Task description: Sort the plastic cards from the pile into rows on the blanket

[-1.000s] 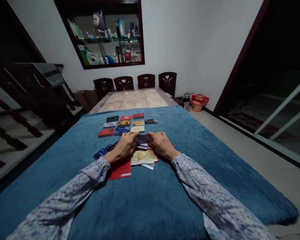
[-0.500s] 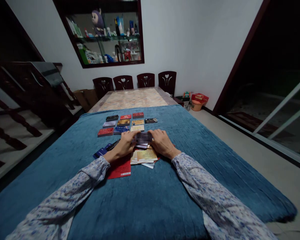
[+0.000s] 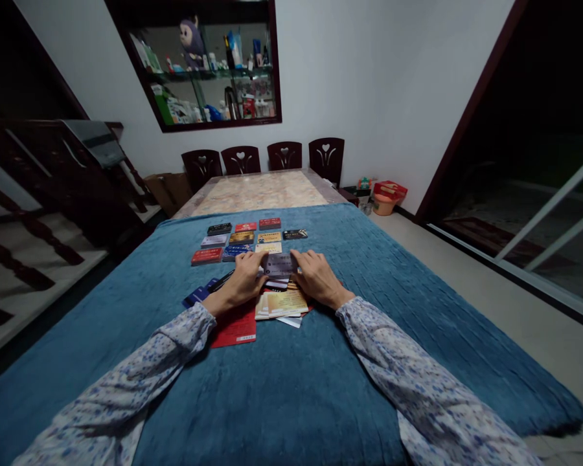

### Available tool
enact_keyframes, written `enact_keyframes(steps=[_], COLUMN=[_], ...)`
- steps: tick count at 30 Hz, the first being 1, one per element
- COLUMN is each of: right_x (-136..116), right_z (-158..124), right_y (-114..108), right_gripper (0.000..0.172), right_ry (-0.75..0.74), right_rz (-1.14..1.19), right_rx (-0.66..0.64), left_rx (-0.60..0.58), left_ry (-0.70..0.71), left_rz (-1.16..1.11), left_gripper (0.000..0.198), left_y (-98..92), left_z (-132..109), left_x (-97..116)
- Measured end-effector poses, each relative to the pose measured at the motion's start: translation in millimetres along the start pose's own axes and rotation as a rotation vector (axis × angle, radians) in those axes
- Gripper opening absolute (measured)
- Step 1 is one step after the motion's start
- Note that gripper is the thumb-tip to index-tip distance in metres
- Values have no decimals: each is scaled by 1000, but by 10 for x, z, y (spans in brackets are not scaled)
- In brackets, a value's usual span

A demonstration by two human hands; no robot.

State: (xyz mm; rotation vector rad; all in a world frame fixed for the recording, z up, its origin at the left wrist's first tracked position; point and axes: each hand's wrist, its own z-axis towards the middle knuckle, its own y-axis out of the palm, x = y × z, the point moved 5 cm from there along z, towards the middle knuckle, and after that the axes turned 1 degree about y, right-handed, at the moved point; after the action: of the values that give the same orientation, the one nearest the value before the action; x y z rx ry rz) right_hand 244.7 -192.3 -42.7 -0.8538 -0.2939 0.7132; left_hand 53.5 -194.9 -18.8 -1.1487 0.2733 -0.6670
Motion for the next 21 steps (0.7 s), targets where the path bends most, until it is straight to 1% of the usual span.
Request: enact_keyframes(steps=[5,9,16,21], right_x=[9,24,61,37], right_z=[4,8,45,105], right_y=[14,8,-26,-47], right_gripper=[55,51,45,43], right_ry=[-2,5,19,7], right_rz=[21,2,-32,-23], right_rx=[0,-10,-37,-53], left_rx=[16,11,-11,-16], left_ry=[17,27,29,29], left_rz=[33,72,94,94], left_gripper=[51,46,48,49], left_y=[-25,-64,-137,-164], left_z=[10,10,9,18], left_x=[-4,16,29,12])
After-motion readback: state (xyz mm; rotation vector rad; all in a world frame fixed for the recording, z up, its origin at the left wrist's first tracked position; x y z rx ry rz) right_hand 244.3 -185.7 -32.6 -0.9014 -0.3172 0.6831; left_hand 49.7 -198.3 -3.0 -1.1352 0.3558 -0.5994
